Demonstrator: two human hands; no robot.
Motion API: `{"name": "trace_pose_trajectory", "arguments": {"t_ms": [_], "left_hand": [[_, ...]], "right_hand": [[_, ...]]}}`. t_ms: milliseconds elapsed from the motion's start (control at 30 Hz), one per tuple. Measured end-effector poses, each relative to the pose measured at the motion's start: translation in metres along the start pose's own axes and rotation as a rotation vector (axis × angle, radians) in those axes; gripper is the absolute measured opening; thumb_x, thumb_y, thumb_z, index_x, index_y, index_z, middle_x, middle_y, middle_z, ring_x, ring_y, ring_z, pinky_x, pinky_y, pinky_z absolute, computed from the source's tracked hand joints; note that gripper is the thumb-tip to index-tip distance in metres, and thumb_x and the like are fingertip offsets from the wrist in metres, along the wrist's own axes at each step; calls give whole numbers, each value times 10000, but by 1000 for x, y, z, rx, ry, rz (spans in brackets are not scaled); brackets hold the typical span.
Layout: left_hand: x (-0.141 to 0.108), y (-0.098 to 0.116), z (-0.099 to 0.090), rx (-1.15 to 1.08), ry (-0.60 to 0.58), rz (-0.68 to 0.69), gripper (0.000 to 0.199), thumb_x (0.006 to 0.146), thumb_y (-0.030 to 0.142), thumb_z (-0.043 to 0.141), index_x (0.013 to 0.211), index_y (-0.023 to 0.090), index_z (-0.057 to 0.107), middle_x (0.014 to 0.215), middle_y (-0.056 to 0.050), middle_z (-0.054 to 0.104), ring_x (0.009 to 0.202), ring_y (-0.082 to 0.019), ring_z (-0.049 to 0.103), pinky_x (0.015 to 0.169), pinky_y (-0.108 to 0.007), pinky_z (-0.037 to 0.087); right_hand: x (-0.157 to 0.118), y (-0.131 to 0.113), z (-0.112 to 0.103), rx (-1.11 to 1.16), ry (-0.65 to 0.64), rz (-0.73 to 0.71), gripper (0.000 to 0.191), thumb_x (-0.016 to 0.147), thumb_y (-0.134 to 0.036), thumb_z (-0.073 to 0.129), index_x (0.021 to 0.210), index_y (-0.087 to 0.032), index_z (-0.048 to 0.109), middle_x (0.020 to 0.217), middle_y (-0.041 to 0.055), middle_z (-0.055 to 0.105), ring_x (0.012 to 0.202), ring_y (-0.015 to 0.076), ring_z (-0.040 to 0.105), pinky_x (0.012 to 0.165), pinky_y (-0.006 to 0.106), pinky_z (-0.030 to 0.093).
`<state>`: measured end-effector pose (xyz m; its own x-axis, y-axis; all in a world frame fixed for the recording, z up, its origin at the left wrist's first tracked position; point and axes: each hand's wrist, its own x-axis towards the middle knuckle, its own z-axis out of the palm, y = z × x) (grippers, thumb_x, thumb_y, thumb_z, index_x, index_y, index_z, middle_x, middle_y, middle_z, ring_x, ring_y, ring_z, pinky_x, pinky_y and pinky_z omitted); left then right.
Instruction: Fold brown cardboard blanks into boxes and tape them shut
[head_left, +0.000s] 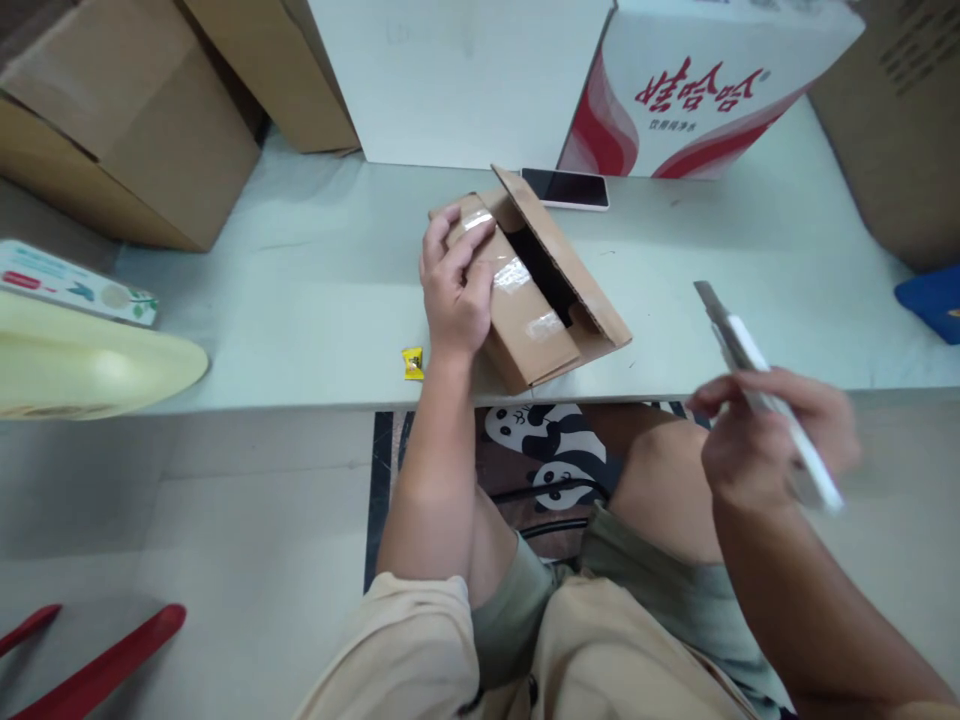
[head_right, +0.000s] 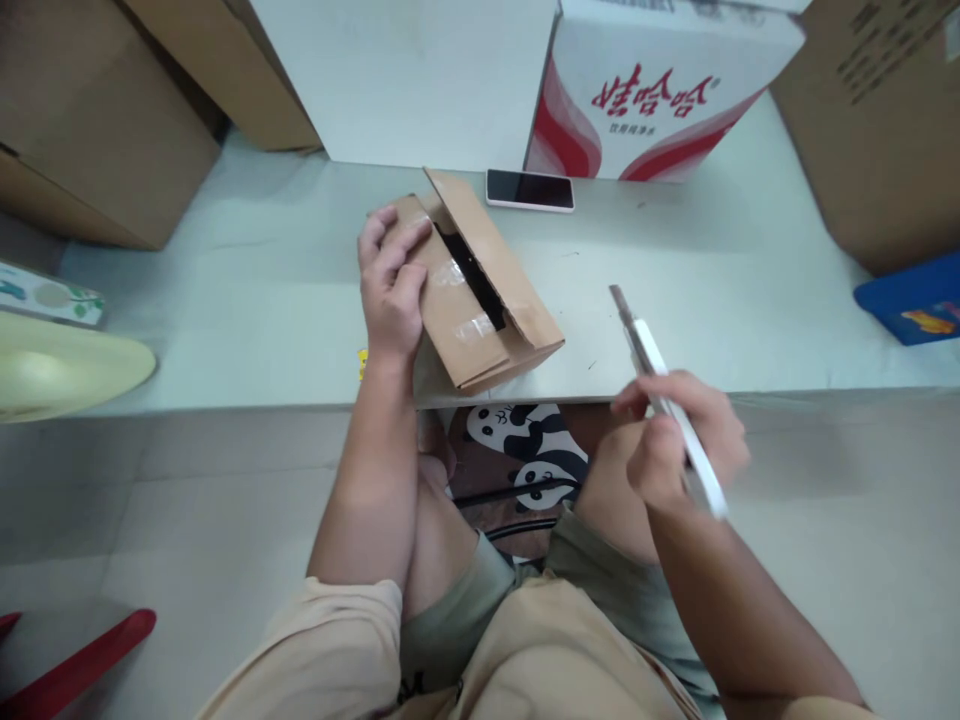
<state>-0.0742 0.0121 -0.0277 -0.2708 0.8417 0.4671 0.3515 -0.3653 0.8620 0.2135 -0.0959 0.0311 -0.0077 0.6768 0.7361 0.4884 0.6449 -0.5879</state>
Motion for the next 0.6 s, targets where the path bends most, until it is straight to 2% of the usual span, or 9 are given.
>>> {"name": "trace_pose_trajectory", "arguments": {"t_ms": [67,133,167,233,300,367,467,533,600], "left_hand": [[1,1,-1,-7,10,-20,351,920,519,585,1189,326,705,1487,-10,492,1510,-309,351,1301,-501,205],[1,2,-1,-18,21,-33,326,925,486,590,1179,319,709,1487,-15,487,1514,-299,344,1304,-483,206],[1,3,-2,-26,22,-36,320,926,471,592,1178,313,710,1487,-19,484,1515,-297,341,1305,-478,208],[0,4,-3,-43,21,-41,316,925,449,598,1182,302,709,1489,-26,483,1514,-294,340,1303,-467,214],[-2,3,-4,-66,35,-40,322,920,443,603,1186,296,707,1493,-30,478,1510,-290,344,1300,-455,219],[-3,0,-6,-102,76,-26,332,905,447,614,1176,281,713,1490,-38,475,1509,-293,343,1297,-451,220],[-3,-5,-9,-175,144,-20,335,864,448,646,1134,270,730,1478,-42,485,1504,-294,348,1293,-437,229],[-3,-7,-11,-240,185,-79,319,836,435,661,1107,282,733,1483,-22,490,1503,-278,350,1282,-405,253],[-2,-8,-12,-346,189,-214,309,830,428,645,1098,293,720,1460,-3,530,1489,-250,376,1249,-371,313]], "right_hand": [[-1,29,-1,-311,-209,164,331,883,-392,593,1161,-233,678,869,63,721,773,224,699,688,386,573],[0,58,-2,-542,-461,349,597,803,-445,641,1321,-151,602,1083,158,709,1035,323,677,917,512,548],[1,71,-3,-617,-548,422,730,771,-480,651,1388,-104,551,1150,203,684,1114,367,643,973,557,516],[2,89,-4,-724,-655,544,921,732,-521,665,1490,-50,437,1263,269,617,1226,430,572,1021,609,470],[1,98,-3,-793,-667,595,1002,710,-520,690,1547,-80,359,1389,294,525,1327,465,492,1047,649,432],[-2,99,2,-792,-615,551,949,718,-500,693,1534,-120,392,1475,282,452,1386,464,434,1082,664,396],[-11,91,21,-660,-588,419,657,804,-503,610,1331,-111,619,1458,250,497,1416,429,410,1172,633,323],[-13,83,38,-514,-635,376,514,864,-512,545,1171,-135,709,1399,218,574,1417,398,428,1221,621,264],[-12,74,54,-325,-702,374,445,910,-502,494,1119,-183,723,1349,164,636,1388,356,482,1244,616,240]]}}
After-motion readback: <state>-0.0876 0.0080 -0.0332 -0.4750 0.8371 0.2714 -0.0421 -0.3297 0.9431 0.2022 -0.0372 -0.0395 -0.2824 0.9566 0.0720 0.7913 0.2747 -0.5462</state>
